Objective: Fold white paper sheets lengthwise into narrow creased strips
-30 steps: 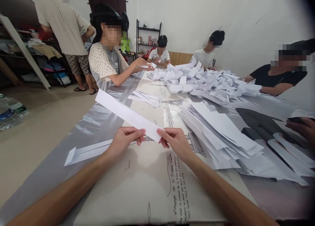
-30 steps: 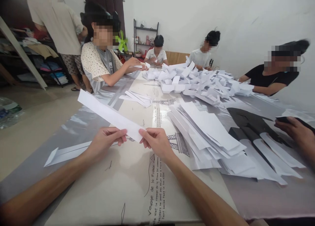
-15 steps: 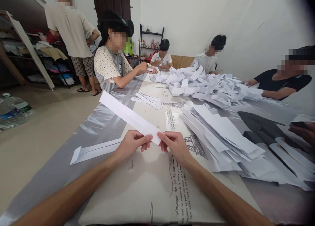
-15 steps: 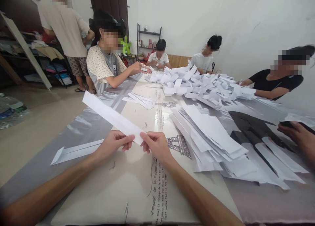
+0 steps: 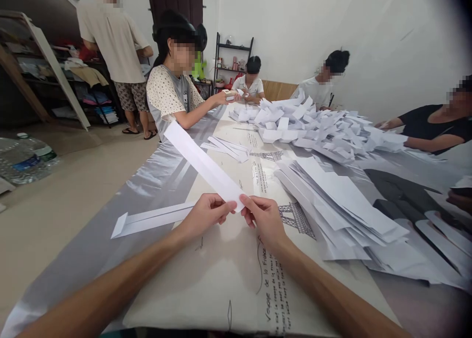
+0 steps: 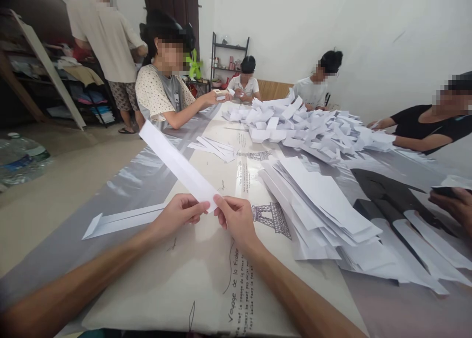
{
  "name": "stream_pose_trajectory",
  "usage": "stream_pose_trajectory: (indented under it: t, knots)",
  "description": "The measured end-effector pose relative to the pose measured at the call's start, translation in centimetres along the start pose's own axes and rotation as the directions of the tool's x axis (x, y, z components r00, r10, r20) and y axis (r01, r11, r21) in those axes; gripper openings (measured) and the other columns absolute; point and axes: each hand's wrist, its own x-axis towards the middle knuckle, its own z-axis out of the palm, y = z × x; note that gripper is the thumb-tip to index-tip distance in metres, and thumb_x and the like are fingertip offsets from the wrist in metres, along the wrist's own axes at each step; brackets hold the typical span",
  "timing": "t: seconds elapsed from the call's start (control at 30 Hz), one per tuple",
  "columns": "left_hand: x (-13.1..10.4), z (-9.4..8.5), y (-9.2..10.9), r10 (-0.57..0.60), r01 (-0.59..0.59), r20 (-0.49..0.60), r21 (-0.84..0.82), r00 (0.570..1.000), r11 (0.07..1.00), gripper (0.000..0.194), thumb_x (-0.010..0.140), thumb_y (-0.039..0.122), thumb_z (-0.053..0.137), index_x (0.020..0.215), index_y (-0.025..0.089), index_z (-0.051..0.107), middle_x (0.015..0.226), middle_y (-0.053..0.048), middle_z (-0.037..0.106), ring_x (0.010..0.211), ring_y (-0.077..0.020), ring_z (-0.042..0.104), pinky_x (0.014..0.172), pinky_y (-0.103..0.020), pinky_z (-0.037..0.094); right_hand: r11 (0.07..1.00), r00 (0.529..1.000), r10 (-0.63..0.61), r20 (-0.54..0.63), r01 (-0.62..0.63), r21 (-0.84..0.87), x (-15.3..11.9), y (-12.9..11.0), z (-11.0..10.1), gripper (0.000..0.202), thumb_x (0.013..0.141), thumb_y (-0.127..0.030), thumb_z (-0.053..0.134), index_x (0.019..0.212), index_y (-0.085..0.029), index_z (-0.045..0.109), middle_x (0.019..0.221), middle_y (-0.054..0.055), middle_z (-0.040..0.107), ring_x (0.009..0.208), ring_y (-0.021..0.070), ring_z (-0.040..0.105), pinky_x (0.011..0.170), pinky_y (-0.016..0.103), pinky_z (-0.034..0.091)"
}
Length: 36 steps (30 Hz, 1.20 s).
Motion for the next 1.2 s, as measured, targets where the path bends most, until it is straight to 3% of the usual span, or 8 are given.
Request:
stream_pose_trajectory:
  t: [0.27, 0.47, 0.63, 0.8, 0.9, 1.0, 1.2]
  knots:
    - [-0.2, 1.3, -0.4, 0.007, -0.004, 0.078, -0.035, 0.997, 0.999, 0.029, 0.088, 0.044, 0.066, 0.076, 0.018, 0.073, 0.066, 0.0, 0.061, 0.054, -0.0104, 0.043, 0.056, -0.026, 0.035, 1.0, 0.998, 0.007, -0.068, -0.006, 0.025, -0.1, 0.0, -0.1, 0.05, 0.088, -0.054, 0.067, 0.054, -0.018, 0.056, 0.046, -0.004, 0.041, 0.046, 0.0086, 0.029, 0.046, 0.026, 0.023]
    - [0.1, 0.6, -0.4, -0.063, 0.074, 0.097, -0.118, 0.993, 0.99, 0.033, 0.086, 0.044, 0.067, 0.067, 0.017, 0.072, 0.057, -0.002, 0.058, 0.052, -0.0115, 0.04, 0.055, -0.028, 0.031, 1.0, 1.0, 0.016, -0.021, -0.015, 0.009, -0.2, -0.1, 0.0, 0.051, 0.087, -0.056, 0.066, 0.055, -0.019, 0.055, 0.046, -0.005, 0.039, 0.047, 0.0095, 0.029, 0.047, 0.027, 0.023]
    - [0.2, -0.3, 0.1, 0.013, -0.013, 0.001, -0.067, 1.0, 0.998, 0.042, 0.087, 0.052, 0.065, 0.064, 0.017, 0.068, 0.055, 0.001, 0.051, 0.055, -0.0124, 0.041, 0.059, -0.029, 0.033, 0.998, 0.998, 0.056, 0.005, -0.056, 0.009, -0.3, -0.1, -0.1, 0.052, 0.086, -0.058, 0.067, 0.055, -0.02, 0.052, 0.045, -0.005, 0.037, 0.045, 0.0091, 0.026, 0.045, 0.027, 0.02]
    - [0.0, -0.5, 0.1, 0.008, -0.013, -0.047, -0.089, 0.999, 0.996, 0.041, 0.085, 0.051, 0.068, 0.061, 0.018, 0.066, 0.054, 0.001, 0.045, 0.059, -0.0144, 0.044, 0.06, -0.029, 0.034, 0.998, 0.997, 0.062, 0.051, -0.063, 0.014, -0.4, 0.0, -0.1, 0.055, 0.086, -0.06, 0.067, 0.053, -0.02, 0.047, 0.044, -0.005, 0.037, 0.043, 0.0089, 0.027, 0.045, 0.027, 0.021]
    - [0.1, -0.7, -0.2, 0.017, -0.022, -0.051, -0.116, 0.999, 0.993, 0.046, 0.088, 0.052, 0.064, 0.059, 0.017, 0.064, 0.055, 0.001, 0.049, 0.056, -0.0127, 0.042, 0.059, -0.029, 0.034, 0.998, 0.992, 0.058, 0.109, -0.062, 0.03, -0.5, -0.2, -0.3, 0.055, 0.085, -0.058, 0.068, 0.054, -0.02, 0.044, 0.048, -0.006, 0.037, 0.043, 0.0078, 0.025, 0.044, 0.027, 0.019]
    - [0.4, -1.2, -0.2, 0.044, -0.063, -0.14, -0.135, 0.989, 0.989, 0.048, 0.089, 0.051, 0.065, 0.056, 0.017, 0.06, 0.057, 0.0, 0.053, 0.059, -0.0134, 0.047, 0.064, -0.029, 0.039, 0.999, 0.986, 0.04, 0.162, -0.038, -0.012, -0.5, -0.4, -0.3, 0.055, 0.087, -0.057, 0.067, 0.054, -0.02, 0.045, 0.05, -0.006, 0.035, 0.043, 0.0075, 0.024, 0.044, 0.027, 0.016]
    - [1.2, -2.8, 0.3, 0.013, -0.081, -0.198, -0.339, 0.98, 0.937, 0.035, 0.084, 0.049, 0.072, 0.082, 0.014, 0.077, 0.097, -0.012, 0.075, 0.095, -0.0251, 0.067, 0.092, -0.037, 0.049, 0.991, 0.988, -0.01, 0.154, 0.031, -0.13, -0.3, -0.5, -0.2, 0.055, 0.089, -0.056, 0.063, 0.052, -0.02, 0.044, 0.048, -0.006, 0.031, 0.043, 0.0085, 0.024, 0.045, 0.028, 0.018]
